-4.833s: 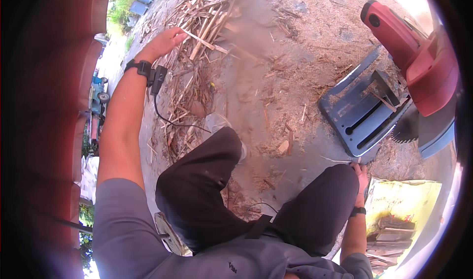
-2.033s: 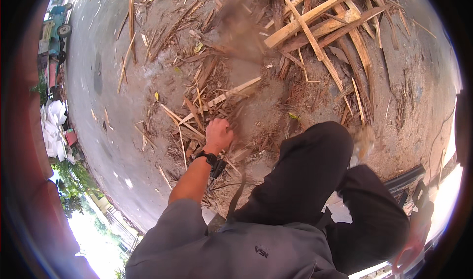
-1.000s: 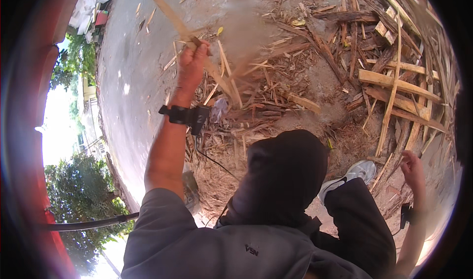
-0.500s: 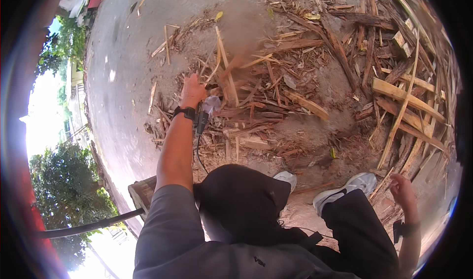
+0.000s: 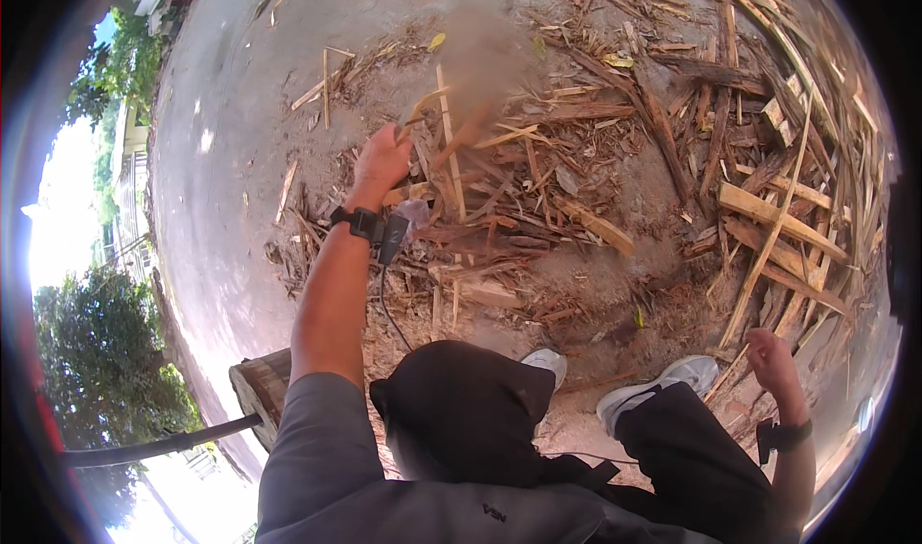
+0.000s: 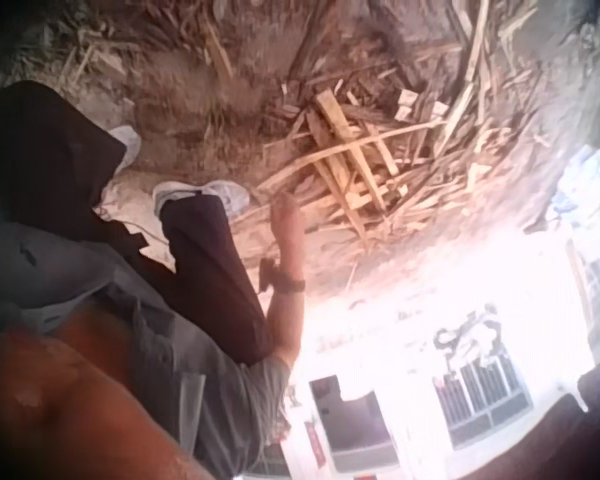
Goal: The person uses a circular saw to cut wood pieces into smaller segments, then gathers the cut wood and wood scraps from the ground.
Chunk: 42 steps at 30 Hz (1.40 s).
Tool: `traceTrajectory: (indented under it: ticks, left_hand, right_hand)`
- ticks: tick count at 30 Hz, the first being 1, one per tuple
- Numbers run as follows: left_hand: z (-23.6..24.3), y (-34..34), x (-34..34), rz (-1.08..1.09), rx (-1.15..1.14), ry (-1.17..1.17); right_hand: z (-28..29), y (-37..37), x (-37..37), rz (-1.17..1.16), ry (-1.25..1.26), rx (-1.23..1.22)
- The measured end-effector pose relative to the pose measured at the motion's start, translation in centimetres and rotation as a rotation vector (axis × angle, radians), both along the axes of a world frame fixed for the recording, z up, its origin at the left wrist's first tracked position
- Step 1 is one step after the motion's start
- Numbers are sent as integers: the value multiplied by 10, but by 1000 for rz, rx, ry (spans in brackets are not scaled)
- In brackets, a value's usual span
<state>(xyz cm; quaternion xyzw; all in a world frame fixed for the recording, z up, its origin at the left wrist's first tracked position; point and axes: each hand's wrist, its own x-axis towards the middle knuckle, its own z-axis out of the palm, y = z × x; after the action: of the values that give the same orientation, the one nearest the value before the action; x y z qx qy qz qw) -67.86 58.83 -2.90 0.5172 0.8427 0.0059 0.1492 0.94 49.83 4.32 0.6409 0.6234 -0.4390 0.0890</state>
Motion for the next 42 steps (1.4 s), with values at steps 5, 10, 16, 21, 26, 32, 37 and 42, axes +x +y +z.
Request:
traceTrajectory:
  ticks: [5, 10, 16, 21, 26, 32, 37, 42]
  left_hand:
    - [-9, 43, 82, -36, -135, -69]
    - [-57, 41, 54, 106, -188, -99]
    - [-84, 50, 36, 431, -87, -585]
    - [-77, 54, 47, 596, -164, -649]
    - [-72, 50, 54, 474, -111, -653]
    - [-75, 55, -46, 84, 201, 5]
    - [27, 108, -85, 31, 508, -74]
    - [131, 152, 168, -506, 419, -344]
  right_hand:
    - [8, 7, -9, 26, -97, -4]
    - [1, 4, -7, 119, -47, 0]
    - [-1, -16, 11, 89, -125, -98]
    - [-22, -24, 33, 120, -86, -37]
    - [-28, -14, 45, 87, -133, -37]
    - [-34, -2, 48, 33, -109, 10]
    - [-37, 17, 19, -76, 67, 97]
    - [-23, 52, -10, -17, 131, 120]
